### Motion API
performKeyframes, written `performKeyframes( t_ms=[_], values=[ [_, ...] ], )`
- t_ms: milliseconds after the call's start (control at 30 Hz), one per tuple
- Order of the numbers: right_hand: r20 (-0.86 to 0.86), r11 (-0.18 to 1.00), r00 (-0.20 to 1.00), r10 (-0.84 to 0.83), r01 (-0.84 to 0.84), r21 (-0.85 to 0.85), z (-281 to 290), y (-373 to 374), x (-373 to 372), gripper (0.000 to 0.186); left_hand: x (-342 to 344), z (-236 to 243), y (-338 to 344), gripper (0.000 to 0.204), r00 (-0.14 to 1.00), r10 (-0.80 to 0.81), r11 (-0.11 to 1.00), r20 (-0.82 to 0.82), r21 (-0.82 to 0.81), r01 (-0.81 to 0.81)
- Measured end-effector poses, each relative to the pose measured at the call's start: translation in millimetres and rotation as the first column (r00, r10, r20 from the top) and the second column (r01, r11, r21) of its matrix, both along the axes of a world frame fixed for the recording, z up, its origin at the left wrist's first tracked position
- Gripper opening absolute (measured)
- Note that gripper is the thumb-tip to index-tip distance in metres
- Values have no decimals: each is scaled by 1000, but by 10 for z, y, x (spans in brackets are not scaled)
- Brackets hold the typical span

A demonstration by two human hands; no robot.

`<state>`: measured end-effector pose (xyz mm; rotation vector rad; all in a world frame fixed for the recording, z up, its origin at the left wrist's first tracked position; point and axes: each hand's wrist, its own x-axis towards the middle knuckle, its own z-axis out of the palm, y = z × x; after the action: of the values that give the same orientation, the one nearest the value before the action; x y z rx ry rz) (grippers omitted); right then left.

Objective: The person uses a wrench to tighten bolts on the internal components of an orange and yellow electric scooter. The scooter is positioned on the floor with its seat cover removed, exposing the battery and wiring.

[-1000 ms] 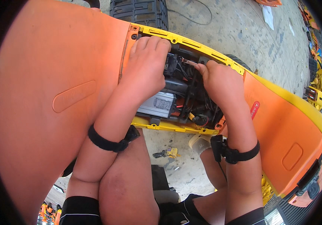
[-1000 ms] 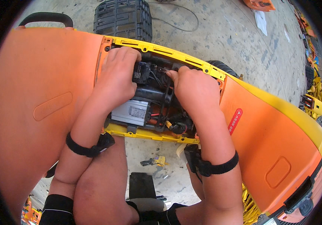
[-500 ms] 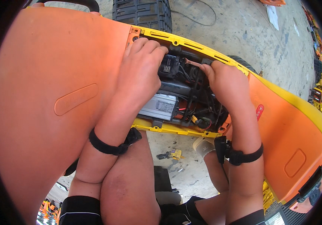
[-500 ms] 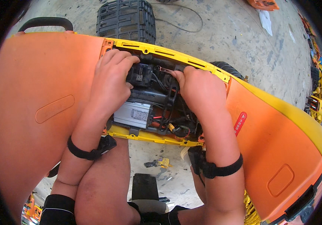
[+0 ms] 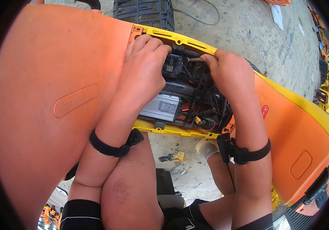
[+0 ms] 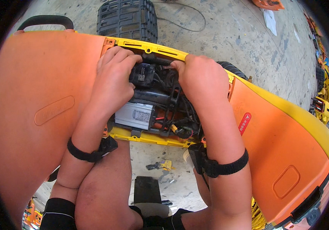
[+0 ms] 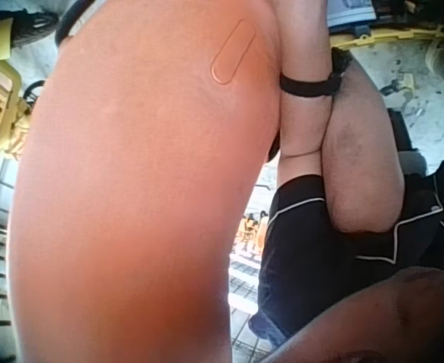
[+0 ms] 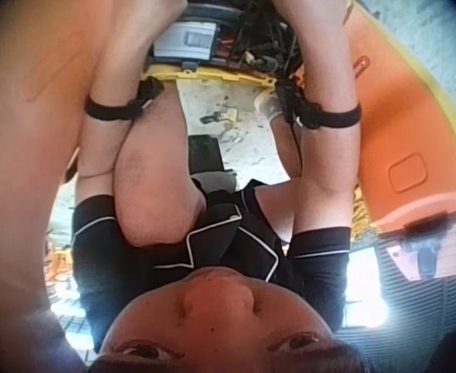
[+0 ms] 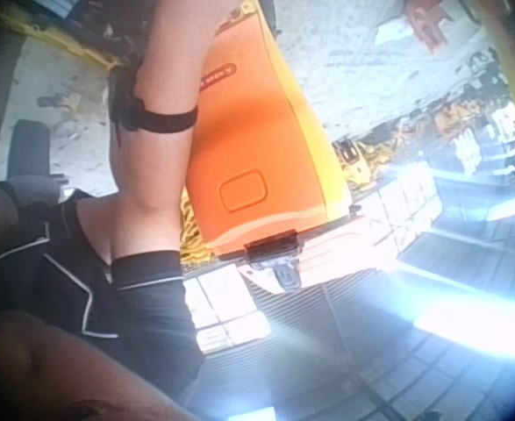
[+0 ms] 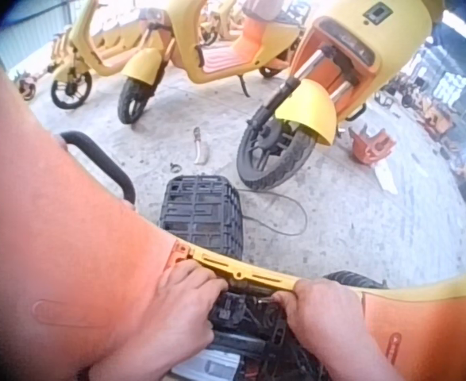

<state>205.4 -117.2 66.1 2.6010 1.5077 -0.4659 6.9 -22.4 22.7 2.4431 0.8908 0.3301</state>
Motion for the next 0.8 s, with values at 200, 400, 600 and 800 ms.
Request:
performKeyframes(
  t_ms=[200, 400, 600, 800],
  values=[
    [-32, 984, 985, -169, 168, -54, -10, -15, -121, 53, -11, -37, -2, 54, 1000, 16, 999, -16, 37, -16],
    [-48, 970, 970, -239, 237, -45, -82, -132, -192, 54, -2, -62, 14, 53, 1000, 9, 1000, -6, -13, -9],
    [17, 928, 932, -363, 363, -77, -130, -357, -608, 55, -7, -76, 19, 52, 1000, 5, 999, 7, -41, -5],
    [100, 917, 917, -386, 393, -69, -234, -400, -948, 55, -8, -87, 16, 55, 1000, -2, 999, -4, -35, 2]
  ],
)
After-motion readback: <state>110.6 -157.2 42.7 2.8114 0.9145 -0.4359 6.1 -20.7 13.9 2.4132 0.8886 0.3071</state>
